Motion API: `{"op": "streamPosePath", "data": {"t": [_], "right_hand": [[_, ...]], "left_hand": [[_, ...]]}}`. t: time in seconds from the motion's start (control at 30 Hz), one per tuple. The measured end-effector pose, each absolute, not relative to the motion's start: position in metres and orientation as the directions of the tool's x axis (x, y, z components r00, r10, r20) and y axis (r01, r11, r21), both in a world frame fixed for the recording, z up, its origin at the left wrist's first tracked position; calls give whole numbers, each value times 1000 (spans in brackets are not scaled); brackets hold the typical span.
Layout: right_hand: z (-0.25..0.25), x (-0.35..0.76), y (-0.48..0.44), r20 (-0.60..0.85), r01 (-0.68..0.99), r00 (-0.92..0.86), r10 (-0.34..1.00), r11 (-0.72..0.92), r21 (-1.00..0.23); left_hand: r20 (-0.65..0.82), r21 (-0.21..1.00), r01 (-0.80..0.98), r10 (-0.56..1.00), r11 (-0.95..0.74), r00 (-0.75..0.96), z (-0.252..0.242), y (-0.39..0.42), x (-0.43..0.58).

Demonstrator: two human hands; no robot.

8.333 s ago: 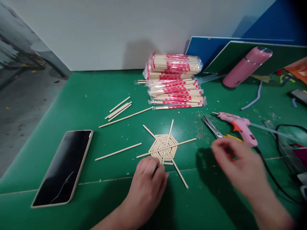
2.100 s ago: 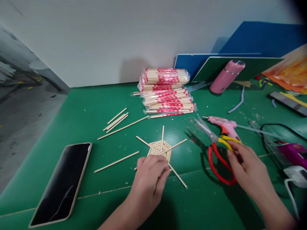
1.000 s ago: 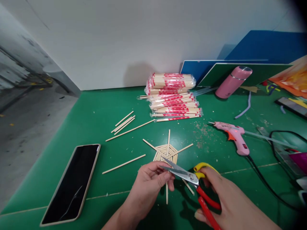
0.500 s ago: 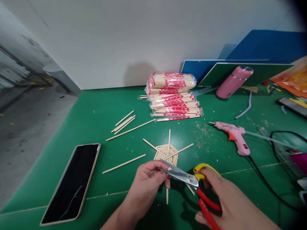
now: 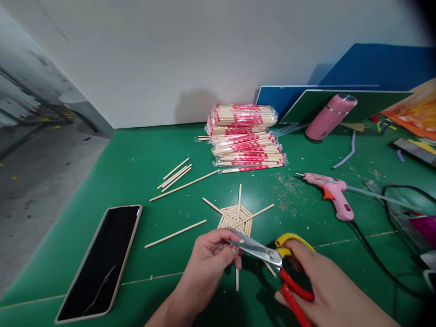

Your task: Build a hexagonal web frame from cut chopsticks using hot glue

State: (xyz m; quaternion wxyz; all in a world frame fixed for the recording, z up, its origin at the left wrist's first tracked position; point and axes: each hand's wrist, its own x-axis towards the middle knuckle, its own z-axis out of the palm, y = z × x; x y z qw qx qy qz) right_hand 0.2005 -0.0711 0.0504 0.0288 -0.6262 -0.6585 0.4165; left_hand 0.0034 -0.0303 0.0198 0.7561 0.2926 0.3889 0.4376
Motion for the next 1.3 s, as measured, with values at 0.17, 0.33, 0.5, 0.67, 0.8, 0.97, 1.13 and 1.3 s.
{"op": "streamPosePath", "data": {"t": [0.17, 0.33, 0.5, 0.67, 0.8, 0.97, 1.13, 1.3], "right_hand": [[45, 198, -73, -470, 820, -203, 859, -113, -561], [44, 198, -75, -440, 828, -178, 880, -108, -551], [44, 199, -78, -418, 837, -182, 890, -83, -541], [47, 198, -79, -395, 868, -157, 905, -65, -492], [51, 195, -78, -403, 861, -161, 901, -71, -504], [51, 193, -76, -427, 851, -152, 891, -101, -514], [51, 194, -75, -467, 840, -181, 865, -111, -532], [50, 194, -76, -467, 845, -178, 866, -109, -524]], "left_hand": [[-303, 790, -428, 886, 440, 351, 17, -32, 1], [-202, 883, -346, 921, 318, 332, 16, -33, -1], [-93, 977, -152, 942, 148, 322, 25, -31, -3], [-78, 988, -100, 937, 119, 340, 29, -31, -1], [-117, 983, -92, 937, 156, 330, 27, -34, 1], [-101, 984, -106, 938, 143, 331, 26, -34, 0], [-75, 990, -86, 932, 112, 355, 28, -33, 0], [-40, 995, -73, 931, 72, 363, 30, -33, -1]]}}
